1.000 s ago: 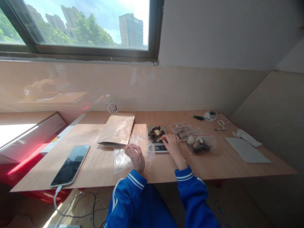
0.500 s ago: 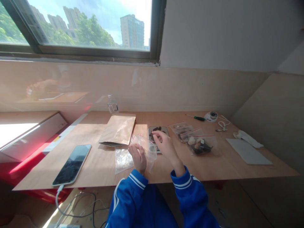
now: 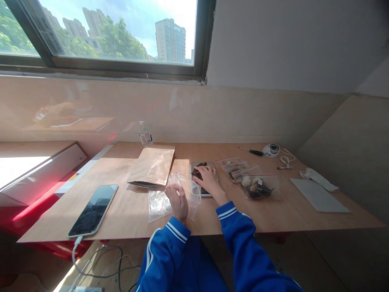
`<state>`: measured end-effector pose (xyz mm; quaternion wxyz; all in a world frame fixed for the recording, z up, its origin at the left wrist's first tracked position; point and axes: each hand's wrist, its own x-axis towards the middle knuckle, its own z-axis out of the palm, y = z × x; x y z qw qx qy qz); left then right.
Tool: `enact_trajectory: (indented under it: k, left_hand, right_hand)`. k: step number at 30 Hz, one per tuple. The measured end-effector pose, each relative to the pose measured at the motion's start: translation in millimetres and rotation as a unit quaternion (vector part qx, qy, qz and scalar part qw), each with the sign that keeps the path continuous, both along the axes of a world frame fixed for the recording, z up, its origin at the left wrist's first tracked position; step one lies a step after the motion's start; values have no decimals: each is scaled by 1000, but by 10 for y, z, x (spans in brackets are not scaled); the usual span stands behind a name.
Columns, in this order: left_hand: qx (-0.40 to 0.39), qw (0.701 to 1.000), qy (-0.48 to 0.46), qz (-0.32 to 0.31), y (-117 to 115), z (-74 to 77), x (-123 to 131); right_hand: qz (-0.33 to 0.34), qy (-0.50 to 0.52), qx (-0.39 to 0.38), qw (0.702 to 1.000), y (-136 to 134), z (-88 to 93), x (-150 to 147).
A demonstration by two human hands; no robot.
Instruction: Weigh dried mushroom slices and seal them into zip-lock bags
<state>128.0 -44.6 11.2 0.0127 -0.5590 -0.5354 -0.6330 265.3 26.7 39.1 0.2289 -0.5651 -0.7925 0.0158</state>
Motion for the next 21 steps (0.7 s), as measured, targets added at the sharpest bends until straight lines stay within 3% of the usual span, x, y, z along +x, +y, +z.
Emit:
enact_trajectory:
  k: [12,15,18,21]
  left_hand:
    - [4,1000,2,2,4,19,1]
    - [-1,1000,-2,4,5,24,2]
    - [-15,1000,-15,2,-1,36,4]
    - [-24,999,-32,-4,-13,49,6]
  right_hand:
    - [-21,120,47,991,54,100,-9]
    - [-19,211,55,976,-50,283,-15]
    - [34,289,-6,957,-230,535,-30]
    - [107,254,-77,958,-411,728,-55]
